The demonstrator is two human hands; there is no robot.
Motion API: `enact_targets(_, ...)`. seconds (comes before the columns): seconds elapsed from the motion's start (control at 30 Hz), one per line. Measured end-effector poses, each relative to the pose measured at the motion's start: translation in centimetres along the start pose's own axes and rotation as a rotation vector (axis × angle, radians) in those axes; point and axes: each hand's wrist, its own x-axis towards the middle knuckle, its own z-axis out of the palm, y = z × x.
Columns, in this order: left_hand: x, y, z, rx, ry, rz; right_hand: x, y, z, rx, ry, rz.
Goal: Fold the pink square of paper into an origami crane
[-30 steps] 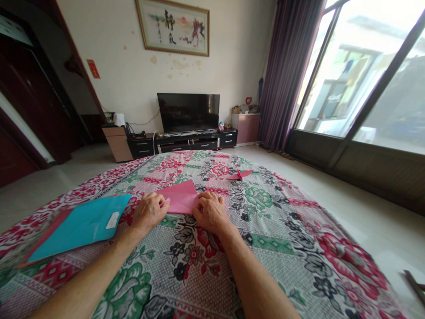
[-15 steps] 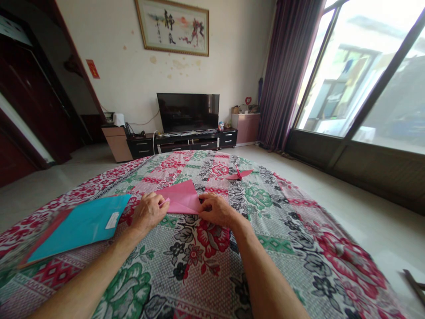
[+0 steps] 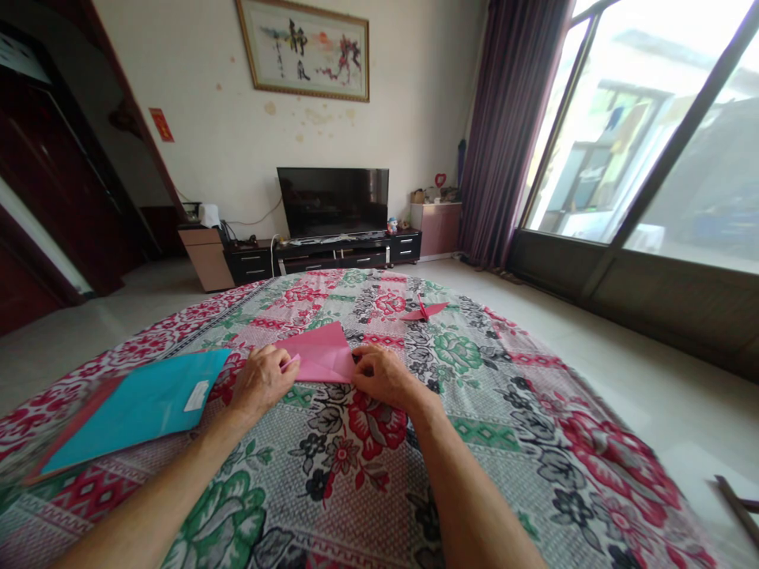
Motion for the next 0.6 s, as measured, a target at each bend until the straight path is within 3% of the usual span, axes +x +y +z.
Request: enact_targets(0.6,-0.1,-0.1,0.2,-0.009,0.015,0.003,-0.1,-0.3,-1.3,0.08,-0.12,0.033)
